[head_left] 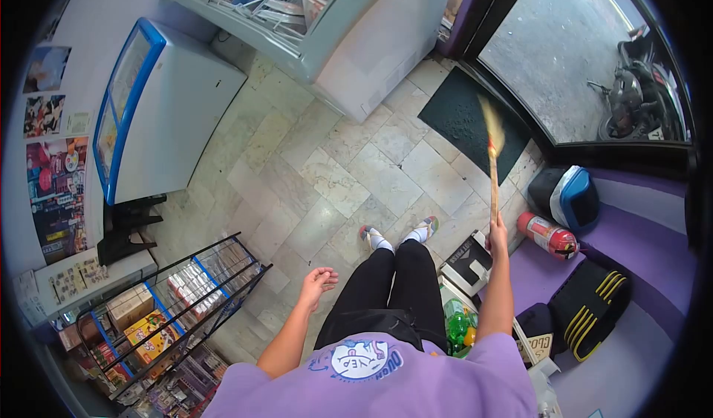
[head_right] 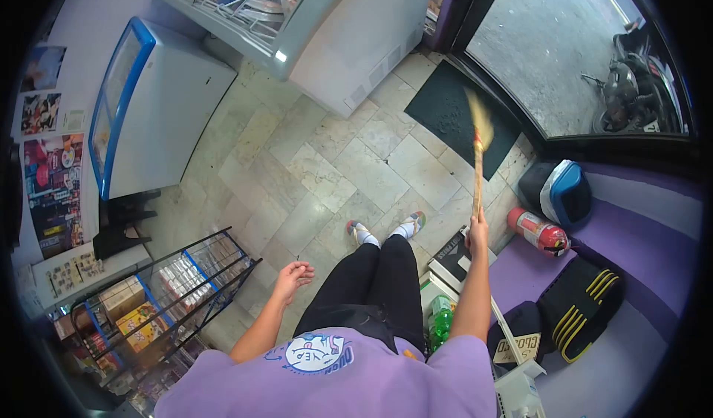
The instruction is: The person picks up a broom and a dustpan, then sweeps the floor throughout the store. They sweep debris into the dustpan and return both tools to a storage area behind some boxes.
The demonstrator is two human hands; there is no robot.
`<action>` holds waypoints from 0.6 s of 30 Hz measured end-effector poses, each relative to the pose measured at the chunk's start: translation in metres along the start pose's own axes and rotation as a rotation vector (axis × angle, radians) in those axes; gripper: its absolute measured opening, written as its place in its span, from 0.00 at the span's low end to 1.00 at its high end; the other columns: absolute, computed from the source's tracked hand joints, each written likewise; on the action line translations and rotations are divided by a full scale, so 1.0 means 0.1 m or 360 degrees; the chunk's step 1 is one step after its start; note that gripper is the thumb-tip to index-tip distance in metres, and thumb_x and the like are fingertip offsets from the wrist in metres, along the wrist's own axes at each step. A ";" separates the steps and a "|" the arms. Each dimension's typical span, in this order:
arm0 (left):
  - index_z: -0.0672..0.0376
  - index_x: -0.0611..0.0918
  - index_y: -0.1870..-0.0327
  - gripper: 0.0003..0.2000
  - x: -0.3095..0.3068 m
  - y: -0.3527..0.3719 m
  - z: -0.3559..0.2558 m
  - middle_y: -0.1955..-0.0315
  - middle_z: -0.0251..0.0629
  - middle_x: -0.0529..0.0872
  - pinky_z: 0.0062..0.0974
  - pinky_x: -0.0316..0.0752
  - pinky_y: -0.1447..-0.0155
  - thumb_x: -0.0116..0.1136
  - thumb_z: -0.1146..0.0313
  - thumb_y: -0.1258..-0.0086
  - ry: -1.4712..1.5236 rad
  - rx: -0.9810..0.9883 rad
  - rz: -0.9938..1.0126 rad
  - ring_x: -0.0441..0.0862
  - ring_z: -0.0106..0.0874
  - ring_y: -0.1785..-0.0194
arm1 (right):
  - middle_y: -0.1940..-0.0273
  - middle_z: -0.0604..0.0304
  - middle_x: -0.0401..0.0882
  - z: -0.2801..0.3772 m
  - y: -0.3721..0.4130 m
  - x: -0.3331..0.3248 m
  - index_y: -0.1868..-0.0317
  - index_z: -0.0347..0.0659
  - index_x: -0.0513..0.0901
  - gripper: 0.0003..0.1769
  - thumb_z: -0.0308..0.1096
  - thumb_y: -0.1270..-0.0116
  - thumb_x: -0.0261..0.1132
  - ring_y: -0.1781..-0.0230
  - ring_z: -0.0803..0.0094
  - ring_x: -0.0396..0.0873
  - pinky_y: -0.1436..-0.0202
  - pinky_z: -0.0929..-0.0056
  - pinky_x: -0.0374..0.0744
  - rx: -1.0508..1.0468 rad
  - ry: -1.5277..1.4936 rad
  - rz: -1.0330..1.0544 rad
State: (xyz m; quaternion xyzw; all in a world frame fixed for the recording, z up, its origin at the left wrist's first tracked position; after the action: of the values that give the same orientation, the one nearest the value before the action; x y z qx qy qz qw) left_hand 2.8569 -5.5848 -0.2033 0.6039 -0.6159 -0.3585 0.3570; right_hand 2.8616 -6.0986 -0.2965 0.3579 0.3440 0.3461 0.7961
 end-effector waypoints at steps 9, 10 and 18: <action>0.61 0.74 0.58 0.08 -0.55 0.20 -0.09 0.62 0.40 0.80 0.26 0.74 0.57 0.47 0.69 0.34 0.0105 0.0063 -0.0163 0.78 0.29 0.61 | 0.84 0.65 0.57 -0.95 0.26 2.92 0.47 0.51 0.71 0.18 0.34 0.38 0.51 0.90 0.75 0.58 0.90 0.72 0.57 0.0379 0.0153 0.0545; 0.61 0.74 0.58 0.08 -0.57 0.21 -0.11 0.63 0.40 0.80 0.26 0.74 0.57 0.47 0.69 0.34 0.0116 0.0059 -0.0165 0.78 0.29 0.61 | 0.85 0.67 0.56 -0.84 0.52 2.99 0.44 0.54 0.69 0.19 0.35 0.37 0.51 0.90 0.76 0.57 0.90 0.73 0.57 0.0443 0.0244 0.0672; 0.61 0.73 0.58 0.07 -0.36 0.08 -0.43 0.62 0.42 0.79 0.30 0.74 0.56 0.46 0.70 0.34 0.0329 0.0156 -0.0166 0.78 0.31 0.60 | 0.88 0.71 0.57 0.71 0.82 1.57 0.41 0.59 0.68 0.22 0.34 0.37 0.50 0.92 0.81 0.56 0.91 0.79 0.56 0.0105 0.0638 0.0804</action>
State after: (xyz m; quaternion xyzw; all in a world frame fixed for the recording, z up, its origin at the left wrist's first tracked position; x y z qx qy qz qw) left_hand 2.8908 -5.5487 -0.1753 0.6855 -0.5603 -0.2820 0.3695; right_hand 2.9760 -5.9556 -0.2417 0.3824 0.4052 0.5850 0.5894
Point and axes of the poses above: each hand's wrist, its own y-axis away from the middle knuckle, its own x-axis out of the palm, z = x × y, the point moved 4 cm from there along -y, towards the middle knuckle
